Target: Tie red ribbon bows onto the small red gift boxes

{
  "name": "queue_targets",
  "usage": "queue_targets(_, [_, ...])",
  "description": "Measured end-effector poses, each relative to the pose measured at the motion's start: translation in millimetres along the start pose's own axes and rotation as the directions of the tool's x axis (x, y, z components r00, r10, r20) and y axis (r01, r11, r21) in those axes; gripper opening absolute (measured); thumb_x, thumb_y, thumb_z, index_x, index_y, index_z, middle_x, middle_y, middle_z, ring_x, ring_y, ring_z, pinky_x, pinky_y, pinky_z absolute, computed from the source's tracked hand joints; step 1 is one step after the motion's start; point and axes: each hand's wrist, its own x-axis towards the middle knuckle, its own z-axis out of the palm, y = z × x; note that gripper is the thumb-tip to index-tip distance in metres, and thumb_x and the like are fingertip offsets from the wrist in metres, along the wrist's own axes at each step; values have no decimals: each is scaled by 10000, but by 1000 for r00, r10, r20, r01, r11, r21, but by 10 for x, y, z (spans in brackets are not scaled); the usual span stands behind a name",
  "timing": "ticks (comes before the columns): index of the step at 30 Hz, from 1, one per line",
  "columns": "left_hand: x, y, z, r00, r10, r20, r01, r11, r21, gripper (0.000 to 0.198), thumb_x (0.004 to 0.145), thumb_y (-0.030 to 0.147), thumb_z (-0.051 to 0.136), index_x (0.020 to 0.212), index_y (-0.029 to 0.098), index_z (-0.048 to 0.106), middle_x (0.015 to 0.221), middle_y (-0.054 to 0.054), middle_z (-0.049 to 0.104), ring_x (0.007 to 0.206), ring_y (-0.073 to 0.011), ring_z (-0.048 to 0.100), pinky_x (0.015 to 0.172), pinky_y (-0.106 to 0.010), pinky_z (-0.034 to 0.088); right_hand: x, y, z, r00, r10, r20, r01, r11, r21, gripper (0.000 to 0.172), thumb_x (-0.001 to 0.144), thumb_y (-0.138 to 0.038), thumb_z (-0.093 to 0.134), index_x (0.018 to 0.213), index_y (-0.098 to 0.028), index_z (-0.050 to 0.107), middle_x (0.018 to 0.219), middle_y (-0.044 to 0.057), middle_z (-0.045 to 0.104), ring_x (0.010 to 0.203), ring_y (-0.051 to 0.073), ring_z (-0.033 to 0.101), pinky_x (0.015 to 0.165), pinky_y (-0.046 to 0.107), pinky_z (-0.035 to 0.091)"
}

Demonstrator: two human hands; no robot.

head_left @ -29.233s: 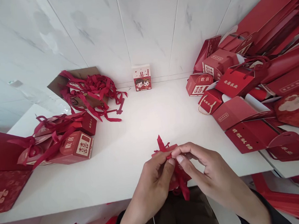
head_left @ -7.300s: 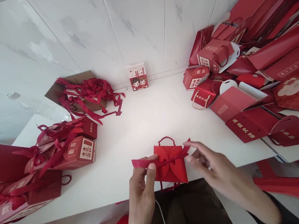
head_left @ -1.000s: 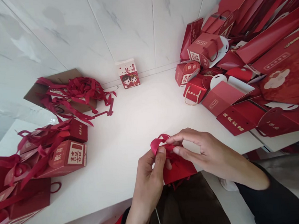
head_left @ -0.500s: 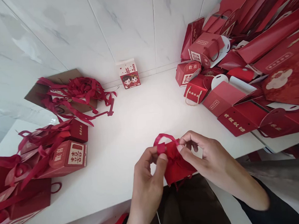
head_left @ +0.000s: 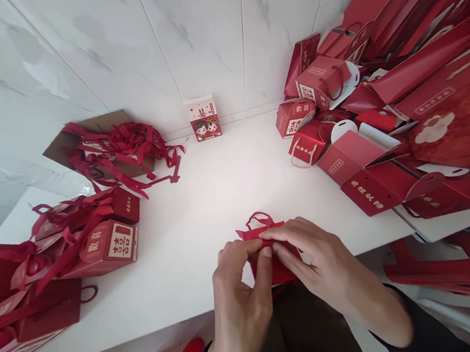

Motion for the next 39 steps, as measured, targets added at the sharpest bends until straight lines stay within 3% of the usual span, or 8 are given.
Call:
queue_targets(5, [46,-83,-61,991,29,130,-29,1000,-5,414,954,300,642,1358,299,552,1095,-44,670,976,-205,584,851,-330,458,12,-19,-48,1000,25,14,-24,999,-45,194,1025,-119,465,1036,-242,615,953,26,681,889,184,661,771,322,541])
queue_targets(7, [78,-109,-70,977,59,203,-55,998,-29,217,972,295,615,1185,302,661,1022,-28,665,962,-198,572,838,-318,454,3,-11,-53,999,37,9,-36,998,-56,171,1025,-142,489,1075,-246,615,989,30,689,899,187,668,780,326,548])
queue_targets(10, [109,-133,-48,996,13,89,-5,996,-88,120,971,302,617,878,262,680,915,-12,638,912,-183,560,800,-299,445,-25,27,-47,993,100,-55,-107,983,-151,204,1014,-177,538,1201,-232,599,1076,54,708,917,215,677,801,370,556])
queue_targets(13, [78,-156,10,994,-103,-39,92,972,-216,110,929,324,679,854,245,665,1007,-22,666,969,-187,587,834,-308,454,-73,53,-44,988,119,-96,-141,949,-282,135,1006,-161,523,1083,-211,622,958,53,715,844,240,668,757,408,547])
queue_targets(18, [-37,-138,91,944,-318,-90,244,855,-458,201,870,395,755,853,214,669,925,-40,739,897,-196,660,796,-311,522,-146,-12,-49,989,74,-126,-122,894,-432,110,1016,-183,508,941,-218,580,892,53,669,818,259,637,714,422,526])
queue_targets(25, [32,-30,55,949,-263,171,314,812,-492,267,935,443,672,849,192,645,733,-23,729,686,-147,629,627,-245,497,-198,-70,-52,983,132,-130,-176,884,-434,166,1037,-234,447,907,-230,549,759,18,620,623,212,620,566,372,497])
queue_targets(34, [37,-118,86,948,-279,153,318,852,-416,299,960,453,631,822,188,646,670,16,640,652,-122,546,632,-236,442,-120,-23,-55,997,43,-70,-65,931,-360,162,1050,-221,488,898,-228,546,802,11,639,705,201,627,617,345,511])
queue_targets(39, [30,-120,81,948,-274,161,317,848,-424,300,960,456,625,811,195,626,672,19,649,645,-119,537,623,-233,433,-114,59,-76,998,7,-64,-34,903,-428,75,1036,-186,503,1051,-204,574,929,54,674,850,253,648,744,418,540])
